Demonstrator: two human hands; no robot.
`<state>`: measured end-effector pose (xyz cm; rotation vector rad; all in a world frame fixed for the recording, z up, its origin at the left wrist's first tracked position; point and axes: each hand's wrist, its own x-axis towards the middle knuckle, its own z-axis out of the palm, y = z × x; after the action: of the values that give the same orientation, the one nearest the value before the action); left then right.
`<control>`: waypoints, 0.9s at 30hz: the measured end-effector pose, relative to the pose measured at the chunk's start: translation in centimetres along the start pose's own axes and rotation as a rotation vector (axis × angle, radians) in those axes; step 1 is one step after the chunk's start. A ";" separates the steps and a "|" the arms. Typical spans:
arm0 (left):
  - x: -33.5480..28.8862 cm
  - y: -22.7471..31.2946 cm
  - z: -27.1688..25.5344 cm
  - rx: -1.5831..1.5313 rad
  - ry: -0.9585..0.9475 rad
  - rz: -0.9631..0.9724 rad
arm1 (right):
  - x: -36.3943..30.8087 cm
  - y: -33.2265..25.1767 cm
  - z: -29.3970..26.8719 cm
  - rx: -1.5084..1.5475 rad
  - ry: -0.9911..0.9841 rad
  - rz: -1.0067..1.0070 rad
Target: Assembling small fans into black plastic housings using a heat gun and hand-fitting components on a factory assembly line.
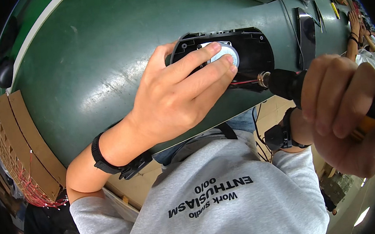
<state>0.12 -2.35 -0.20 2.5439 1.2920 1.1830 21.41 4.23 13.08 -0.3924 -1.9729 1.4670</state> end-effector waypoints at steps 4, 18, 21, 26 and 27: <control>0.1 0.1 0.0 -0.001 -0.002 -0.001 | -0.4 0.4 -1.1 -0.088 -0.109 -0.027; 0.0 0.1 0.1 0.031 0.012 -0.005 | -1.5 1.6 1.0 -0.091 0.118 -0.178; 0.0 -0.1 0.2 0.032 0.027 0.003 | -1.8 1.7 1.4 -0.100 0.138 -0.194; 0.2 -0.1 0.1 0.047 0.018 0.014 | -1.8 1.3 2.0 -0.105 0.173 -0.215; 0.2 -0.1 0.1 0.049 0.016 0.012 | -1.6 0.9 2.2 -0.108 0.174 -0.114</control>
<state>0.17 -2.16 -0.20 2.5850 1.3267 1.1917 21.08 1.96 11.38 -0.4317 -1.9071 1.2171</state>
